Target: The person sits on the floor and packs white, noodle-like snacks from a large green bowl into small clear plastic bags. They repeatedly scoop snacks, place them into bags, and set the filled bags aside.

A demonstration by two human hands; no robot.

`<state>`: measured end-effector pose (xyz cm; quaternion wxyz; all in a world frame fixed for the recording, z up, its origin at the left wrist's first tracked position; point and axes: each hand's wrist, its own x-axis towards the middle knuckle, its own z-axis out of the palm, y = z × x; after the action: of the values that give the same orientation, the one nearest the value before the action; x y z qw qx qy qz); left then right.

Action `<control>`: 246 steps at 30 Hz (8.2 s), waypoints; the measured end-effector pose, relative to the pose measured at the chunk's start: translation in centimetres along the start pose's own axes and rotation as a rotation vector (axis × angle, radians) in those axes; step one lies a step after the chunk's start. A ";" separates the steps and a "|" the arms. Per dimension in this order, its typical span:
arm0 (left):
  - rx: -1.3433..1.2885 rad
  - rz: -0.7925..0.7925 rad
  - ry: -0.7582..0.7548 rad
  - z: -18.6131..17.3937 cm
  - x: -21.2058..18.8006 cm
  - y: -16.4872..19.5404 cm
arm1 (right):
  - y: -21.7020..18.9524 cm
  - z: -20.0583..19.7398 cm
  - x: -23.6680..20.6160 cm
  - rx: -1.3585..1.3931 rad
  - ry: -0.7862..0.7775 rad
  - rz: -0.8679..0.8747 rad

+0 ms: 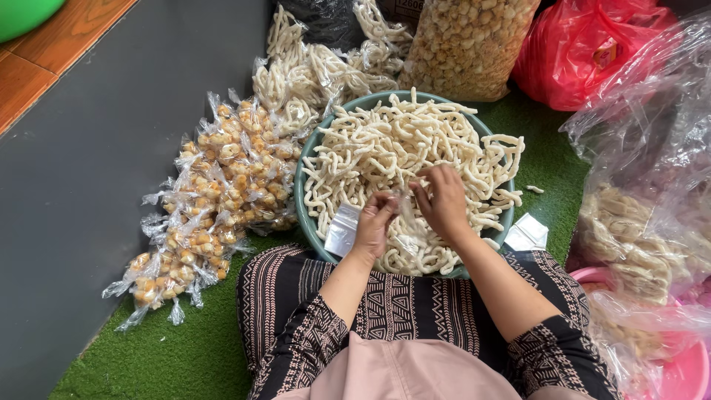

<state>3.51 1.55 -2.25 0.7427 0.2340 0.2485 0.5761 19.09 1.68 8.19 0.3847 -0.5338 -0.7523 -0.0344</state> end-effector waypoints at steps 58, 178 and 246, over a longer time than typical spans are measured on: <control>0.615 0.315 0.194 -0.7 -0.7 0.7 | 4.6 -2.0 2.2 0.192 -0.679 0.341; 0.364 -0.012 0.055 -0.8 -0.7 0.3 | -0.4 0.8 -1.1 0.148 -0.484 -0.090; 0.484 0.153 0.073 -0.2 -0.4 -0.4 | -1.7 -1.0 -0.5 0.261 -0.334 0.090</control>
<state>3.61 1.09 -2.66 0.6099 0.4019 0.3875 0.5624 18.31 0.12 9.13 0.3216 -0.5108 -0.7791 0.1692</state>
